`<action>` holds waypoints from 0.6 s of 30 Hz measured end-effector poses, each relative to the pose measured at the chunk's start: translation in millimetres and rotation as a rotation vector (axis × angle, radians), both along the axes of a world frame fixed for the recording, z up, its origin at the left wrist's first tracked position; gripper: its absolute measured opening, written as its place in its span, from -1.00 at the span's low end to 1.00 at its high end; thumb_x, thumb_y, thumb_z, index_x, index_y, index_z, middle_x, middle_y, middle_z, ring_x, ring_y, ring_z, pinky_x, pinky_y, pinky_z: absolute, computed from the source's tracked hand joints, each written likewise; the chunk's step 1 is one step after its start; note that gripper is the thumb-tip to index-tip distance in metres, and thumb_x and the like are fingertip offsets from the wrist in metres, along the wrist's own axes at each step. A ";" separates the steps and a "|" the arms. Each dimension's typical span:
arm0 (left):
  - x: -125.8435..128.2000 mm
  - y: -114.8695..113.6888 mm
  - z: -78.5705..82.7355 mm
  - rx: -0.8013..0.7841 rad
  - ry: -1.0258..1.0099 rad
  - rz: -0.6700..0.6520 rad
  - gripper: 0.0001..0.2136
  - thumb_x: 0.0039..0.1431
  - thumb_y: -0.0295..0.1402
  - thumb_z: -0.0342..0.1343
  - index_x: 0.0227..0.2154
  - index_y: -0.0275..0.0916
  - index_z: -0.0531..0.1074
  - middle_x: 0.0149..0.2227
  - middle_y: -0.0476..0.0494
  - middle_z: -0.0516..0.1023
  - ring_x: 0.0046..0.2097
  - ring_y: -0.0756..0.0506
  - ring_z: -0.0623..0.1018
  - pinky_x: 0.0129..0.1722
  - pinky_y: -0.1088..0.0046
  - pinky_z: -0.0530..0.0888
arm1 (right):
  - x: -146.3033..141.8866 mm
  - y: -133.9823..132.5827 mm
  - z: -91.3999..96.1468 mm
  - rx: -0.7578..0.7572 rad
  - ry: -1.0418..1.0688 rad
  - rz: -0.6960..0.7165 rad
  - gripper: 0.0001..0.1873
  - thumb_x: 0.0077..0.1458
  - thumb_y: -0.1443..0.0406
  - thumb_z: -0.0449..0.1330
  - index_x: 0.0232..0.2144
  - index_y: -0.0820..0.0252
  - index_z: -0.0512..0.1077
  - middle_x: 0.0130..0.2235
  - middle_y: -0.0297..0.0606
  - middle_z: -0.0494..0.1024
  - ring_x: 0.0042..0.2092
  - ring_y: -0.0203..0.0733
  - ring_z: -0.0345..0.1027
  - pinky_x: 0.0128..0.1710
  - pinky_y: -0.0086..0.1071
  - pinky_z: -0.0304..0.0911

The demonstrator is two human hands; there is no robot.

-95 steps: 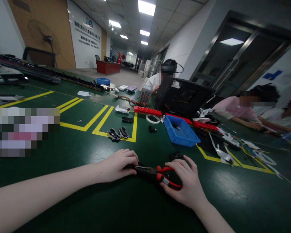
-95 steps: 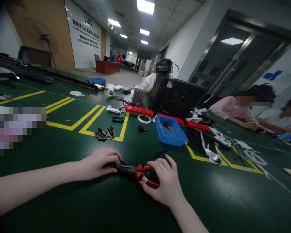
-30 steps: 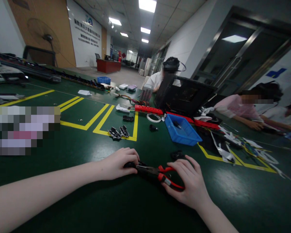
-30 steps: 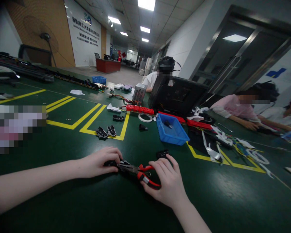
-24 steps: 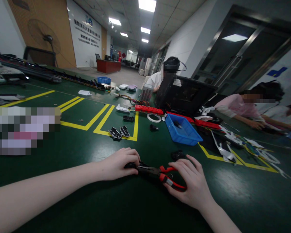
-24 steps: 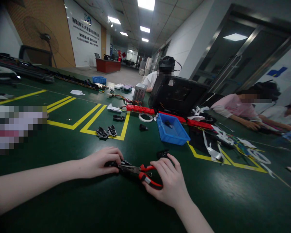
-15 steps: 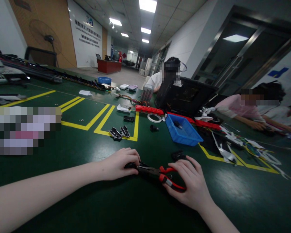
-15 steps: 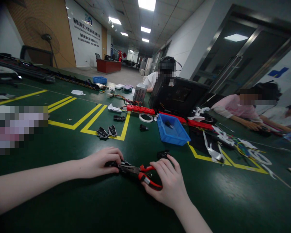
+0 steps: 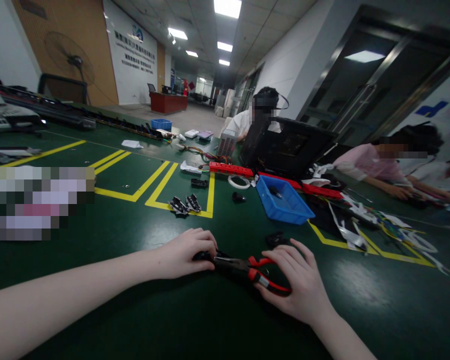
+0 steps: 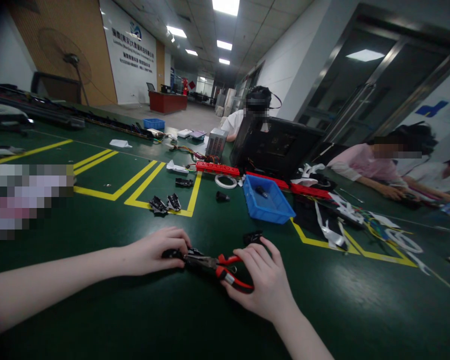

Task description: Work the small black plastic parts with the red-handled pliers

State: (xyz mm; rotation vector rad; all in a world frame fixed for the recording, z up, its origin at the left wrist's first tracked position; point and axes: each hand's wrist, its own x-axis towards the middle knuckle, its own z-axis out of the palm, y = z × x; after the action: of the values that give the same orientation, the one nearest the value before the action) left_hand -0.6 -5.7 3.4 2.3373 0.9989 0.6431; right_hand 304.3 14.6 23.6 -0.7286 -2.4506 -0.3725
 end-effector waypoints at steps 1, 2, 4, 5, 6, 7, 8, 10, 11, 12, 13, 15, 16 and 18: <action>-0.1 -0.1 0.0 -0.003 0.001 -0.001 -0.91 0.24 -0.37 0.21 -0.23 -0.21 0.45 -0.03 -0.13 0.47 -0.01 -0.16 0.46 -0.02 0.26 0.38 | 0.3 0.1 0.0 0.002 -0.011 -0.001 -0.61 -0.01 0.14 0.27 -0.12 0.14 0.39 -0.23 -0.23 0.61 -0.16 -0.04 0.47 0.13 0.00 0.11; -0.2 -0.2 -0.1 -0.006 0.001 0.000 -0.91 0.24 -0.37 0.21 -0.23 -0.21 0.45 -0.03 -0.13 0.47 -0.01 -0.16 0.46 -0.02 0.26 0.38 | 0.5 0.2 -0.1 0.004 -0.020 -0.001 -0.60 -0.01 0.14 0.27 -0.12 0.14 0.39 -0.23 -0.23 0.61 -0.16 -0.03 0.47 0.13 0.00 0.11; -0.3 -0.3 -0.4 -0.010 -0.004 0.001 -0.91 0.24 -0.36 0.21 -0.23 -0.20 0.45 -0.03 -0.12 0.47 -0.01 -0.16 0.46 -0.01 0.25 0.38 | 0.7 0.3 -0.6 0.002 -0.026 -0.001 -0.60 -0.01 0.14 0.28 -0.12 0.15 0.39 -0.22 -0.22 0.61 -0.16 -0.03 0.47 0.13 0.00 0.11; -0.3 -0.3 -0.6 -0.010 -0.007 0.001 -0.91 0.23 -0.36 0.21 -0.22 -0.20 0.46 -0.03 -0.12 0.47 -0.01 -0.16 0.46 -0.01 0.25 0.37 | 0.6 0.3 -0.8 -0.001 -0.021 -0.002 -0.60 -0.01 0.14 0.28 -0.12 0.15 0.40 -0.22 -0.22 0.61 -0.16 -0.04 0.47 0.14 0.00 0.10; -0.2 -0.2 -0.7 -0.010 -0.008 0.001 -0.91 0.23 -0.36 0.21 -0.22 -0.20 0.46 -0.03 -0.12 0.47 -0.01 -0.16 0.46 0.00 0.25 0.37 | 0.6 0.4 -1.2 -0.007 -0.017 -0.003 -0.60 -0.01 0.14 0.28 -0.12 0.15 0.40 -0.22 -0.23 0.61 -0.15 -0.04 0.47 0.14 0.00 0.10; -0.1 -0.1 -0.7 -0.009 -0.009 0.002 -0.91 0.23 -0.36 0.21 -0.22 -0.20 0.46 -0.03 -0.12 0.47 -0.01 -0.16 0.46 0.00 0.25 0.37 | 0.5 0.4 -1.5 -0.012 -0.012 -0.005 -0.60 -0.01 0.14 0.28 -0.12 0.15 0.40 -0.22 -0.23 0.61 -0.15 -0.04 0.47 0.15 0.00 0.10; 0.1 0.0 -0.7 -0.009 -0.009 0.003 -0.91 0.23 -0.36 0.21 -0.22 -0.20 0.46 -0.04 -0.13 0.47 -0.01 -0.17 0.46 0.00 0.24 0.37 | 0.5 0.4 -1.9 -0.017 -0.009 -0.008 -0.61 -0.01 0.14 0.28 -0.12 0.14 0.41 -0.22 -0.23 0.61 -0.15 -0.04 0.47 0.15 0.00 0.09; 0.2 0.0 -0.6 -0.008 -0.007 0.004 -0.91 0.24 -0.36 0.21 -0.22 -0.20 0.46 -0.04 -0.13 0.47 -0.01 -0.17 0.46 0.00 0.24 0.38 | 0.5 0.4 -2.8 -0.025 -0.003 -0.014 -0.61 -0.01 0.13 0.28 -0.12 0.13 0.41 -0.22 -0.24 0.61 -0.14 -0.04 0.47 0.15 -0.01 0.09; 0.2 0.0 -0.5 -0.008 -0.005 0.004 -0.91 0.24 -0.36 0.20 -0.22 -0.20 0.46 -0.04 -0.14 0.47 -0.01 -0.17 0.46 0.00 0.24 0.38 | 0.6 0.5 -3.3 -0.029 -0.001 -0.017 -0.61 -0.01 0.13 0.28 -0.12 0.12 0.42 -0.21 -0.24 0.61 -0.14 -0.04 0.46 0.16 -0.01 0.09; 0.2 0.0 -0.4 -0.010 -0.001 0.004 -0.91 0.24 -0.36 0.20 -0.22 -0.20 0.46 -0.03 -0.14 0.47 -0.01 -0.17 0.46 -0.01 0.24 0.38 | 0.7 0.5 -3.8 -0.032 0.001 -0.019 -0.61 -0.01 0.13 0.28 -0.12 0.12 0.42 -0.21 -0.24 0.61 -0.14 -0.04 0.46 0.16 -0.01 0.09; 0.1 0.0 -0.3 -0.012 0.002 0.004 -0.91 0.24 -0.36 0.20 -0.22 -0.20 0.46 -0.03 -0.14 0.47 -0.01 -0.18 0.46 -0.01 0.24 0.39 | 0.8 0.6 -4.2 -0.033 0.003 -0.019 -0.61 -0.01 0.13 0.28 -0.12 0.13 0.41 -0.21 -0.24 0.61 -0.13 -0.04 0.46 0.16 -0.01 0.08; -0.1 -0.1 0.0 -0.016 0.006 0.007 -0.90 0.23 -0.36 0.21 -0.21 -0.20 0.45 -0.02 -0.14 0.46 -0.01 -0.18 0.46 -0.01 0.24 0.39 | 0.8 0.7 -4.7 -0.035 -0.001 -0.020 -0.60 -0.01 0.13 0.28 -0.12 0.13 0.41 -0.20 -0.23 0.61 -0.13 -0.04 0.46 0.17 -0.01 0.07; -0.2 -0.2 0.1 -0.017 0.007 0.009 -0.90 0.23 -0.36 0.21 -0.21 -0.19 0.45 -0.02 -0.13 0.46 -0.01 -0.17 0.46 -0.01 0.24 0.39 | 0.7 0.8 -4.8 -0.036 -0.003 -0.021 -0.59 -0.02 0.13 0.29 -0.12 0.14 0.41 -0.20 -0.23 0.61 -0.13 -0.03 0.46 0.17 0.00 0.07; -0.1 -0.3 0.5 -0.018 0.004 0.009 -0.90 0.23 -0.37 0.21 -0.22 -0.19 0.45 -0.02 -0.12 0.47 -0.01 -0.17 0.46 -0.01 0.25 0.39 | 0.2 0.8 -4.8 -0.036 -0.005 -0.021 -0.59 -0.02 0.13 0.29 -0.11 0.15 0.41 -0.20 -0.23 0.61 -0.13 -0.03 0.46 0.16 0.00 0.07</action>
State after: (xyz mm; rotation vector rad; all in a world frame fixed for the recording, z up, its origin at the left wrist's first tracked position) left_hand -0.7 -6.0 3.9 2.3205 1.0134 0.6307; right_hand 304.5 15.4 18.8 -0.7703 -2.4622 -0.3396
